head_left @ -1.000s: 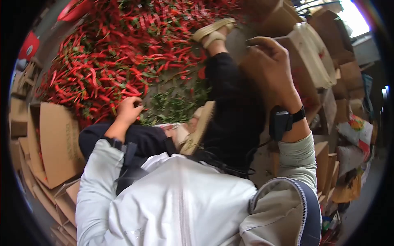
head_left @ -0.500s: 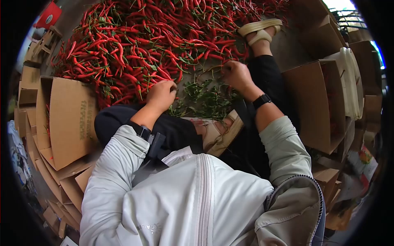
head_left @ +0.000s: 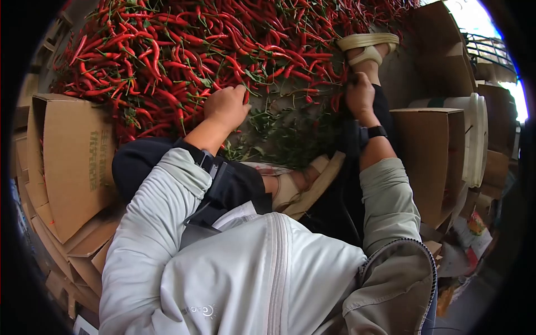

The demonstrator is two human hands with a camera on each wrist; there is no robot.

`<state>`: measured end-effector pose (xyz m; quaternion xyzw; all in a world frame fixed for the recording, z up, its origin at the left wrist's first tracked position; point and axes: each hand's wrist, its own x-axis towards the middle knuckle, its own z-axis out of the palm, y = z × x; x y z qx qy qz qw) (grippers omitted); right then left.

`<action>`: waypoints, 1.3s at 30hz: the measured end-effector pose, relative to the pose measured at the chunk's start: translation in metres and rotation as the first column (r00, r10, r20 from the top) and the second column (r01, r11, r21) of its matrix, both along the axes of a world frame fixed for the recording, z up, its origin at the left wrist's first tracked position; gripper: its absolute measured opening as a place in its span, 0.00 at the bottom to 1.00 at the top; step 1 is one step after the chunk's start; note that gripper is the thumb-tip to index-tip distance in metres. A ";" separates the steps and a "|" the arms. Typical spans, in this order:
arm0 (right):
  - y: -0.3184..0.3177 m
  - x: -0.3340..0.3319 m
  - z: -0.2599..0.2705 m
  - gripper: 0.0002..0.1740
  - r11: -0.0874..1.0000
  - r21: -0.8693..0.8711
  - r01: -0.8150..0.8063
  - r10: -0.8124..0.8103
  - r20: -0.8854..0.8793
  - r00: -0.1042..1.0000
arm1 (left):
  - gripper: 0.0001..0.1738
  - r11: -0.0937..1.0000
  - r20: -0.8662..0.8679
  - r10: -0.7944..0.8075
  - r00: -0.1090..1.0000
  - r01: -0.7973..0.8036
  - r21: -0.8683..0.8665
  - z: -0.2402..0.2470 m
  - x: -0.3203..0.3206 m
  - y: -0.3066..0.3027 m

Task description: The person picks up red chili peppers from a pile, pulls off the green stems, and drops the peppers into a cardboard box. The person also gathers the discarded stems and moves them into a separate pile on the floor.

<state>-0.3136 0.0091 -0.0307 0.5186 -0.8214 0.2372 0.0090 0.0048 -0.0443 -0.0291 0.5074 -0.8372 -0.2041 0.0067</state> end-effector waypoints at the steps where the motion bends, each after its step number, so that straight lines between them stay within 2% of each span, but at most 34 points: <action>1: 0.000 -0.006 0.002 0.06 1.000 0.006 -0.005 0.005 -0.007 1.000 | 0.16 1.000 0.014 -0.001 1.000 0.001 0.013 0.002 -0.001 0.000; 3: -0.003 -0.010 0.009 0.08 0.973 0.221 -0.060 0.068 -0.028 0.997 | 0.16 1.000 0.022 0.006 1.000 -0.007 0.028 0.004 -0.002 0.000; 4: -0.005 -0.005 0.011 0.08 0.972 0.223 -0.068 0.077 -0.032 0.997 | 0.15 1.000 0.030 -0.004 1.000 0.003 0.029 0.005 -0.001 0.000; 6: -0.006 0.008 0.012 0.12 0.860 0.506 -0.069 0.111 -0.055 0.992 | 0.14 1.000 0.037 -0.008 0.999 0.007 0.031 0.004 -0.001 0.000; 7: -0.007 0.008 0.003 0.14 0.835 0.542 -0.093 0.143 -0.051 0.988 | 0.13 1.000 0.025 -0.008 1.000 0.008 0.028 0.002 -0.001 0.000; 12: 0.003 0.029 -0.004 0.15 0.864 0.500 -0.057 0.104 -0.067 0.992 | 0.14 0.998 -0.009 -0.008 1.000 0.008 0.065 0.003 -0.003 0.002; 15: 0.017 0.046 -0.006 0.14 0.902 0.356 -0.243 0.215 0.117 0.970 | 0.16 0.993 -0.101 0.031 0.994 -0.019 0.120 0.005 -0.006 0.004; 18: 0.024 0.077 0.004 0.15 0.867 0.346 -0.358 0.306 0.198 0.931 | 0.18 0.991 -0.170 0.040 0.985 -0.017 0.132 0.003 -0.006 0.005; 22: 0.026 0.089 0.008 0.16 0.822 0.343 -0.455 0.389 0.246 0.888 | 0.20 0.960 -0.229 0.132 0.965 -0.066 0.273 0.007 -0.005 0.002; 23: 0.025 0.090 0.012 0.16 0.804 0.313 -0.506 0.417 0.312 0.854 | 0.21 0.943 -0.251 0.170 0.953 -0.084 0.322 0.007 -0.005 0.001; 25: 0.025 0.087 0.016 0.17 0.782 0.283 -0.555 0.443 0.373 0.815 | 0.21 0.950 -0.274 0.173 0.946 -0.087 0.299 0.002 -0.005 0.000; 27: 0.026 0.082 0.020 0.14 0.873 0.198 -0.446 0.282 0.542 0.792 | 0.21 0.956 -0.300 0.177 0.938 -0.091 0.277 0.002 -0.005 -0.001; 28: 0.026 0.079 0.026 0.14 0.871 0.202 -0.448 0.283 0.540 0.793 | 0.19 0.953 -0.271 0.154 0.950 -0.070 0.294 0.004 -0.005 -0.001; 30: 0.022 0.075 0.045 0.11 0.930 0.132 -0.344 0.128 0.759 0.638 | 0.18 0.948 -0.243 0.135 0.961 -0.054 0.315 0.004 -0.007 -0.001; 33: 0.013 0.070 0.057 0.08 0.934 0.184 -0.306 0.068 0.750 0.658 | 0.15 0.937 -0.246 0.152 0.957 -0.061 0.343 0.001 -0.010 -0.002; 34: 0.010 0.070 0.057 0.08 0.939 0.187 -0.287 0.047 0.758 0.650 | 0.13 0.934 -0.318 0.158 0.935 -0.037 0.355 -0.002 -0.011 -0.002; 35: 0.008 0.070 0.058 0.07 0.936 0.252 -0.245 -0.042 0.772 0.634 | 0.11 0.931 -0.387 0.163 0.907 -0.011 0.366 -0.004 -0.012 -0.002; 36: 0.007 0.067 0.048 0.07 0.936 0.252 -0.247 -0.042 0.774 0.632 | 0.11 0.930 -0.385 0.165 0.908 -0.013 0.366 -0.005 -0.012 -0.001; 37: 0.003 0.062 0.033 0.07 0.914 0.215 -0.344 0.144 0.620 0.771 | 0.10 0.798 -0.539 0.366 0.759 0.042 0.601 -0.006 -0.012 -0.001; 38: 0.001 0.056 0.020 0.08 0.875 0.201 -0.441 0.328 0.424 0.844 | 0.09 0.619 -0.589 0.579 0.563 0.165 0.768 -0.007 -0.012 -0.001; 39: -0.001 0.060 0.018 0.08 0.875 0.200 -0.441 0.327 0.427 0.843 | 0.09 0.578 -0.602 0.650 0.464 0.212 0.788 0.001 -0.014 0.001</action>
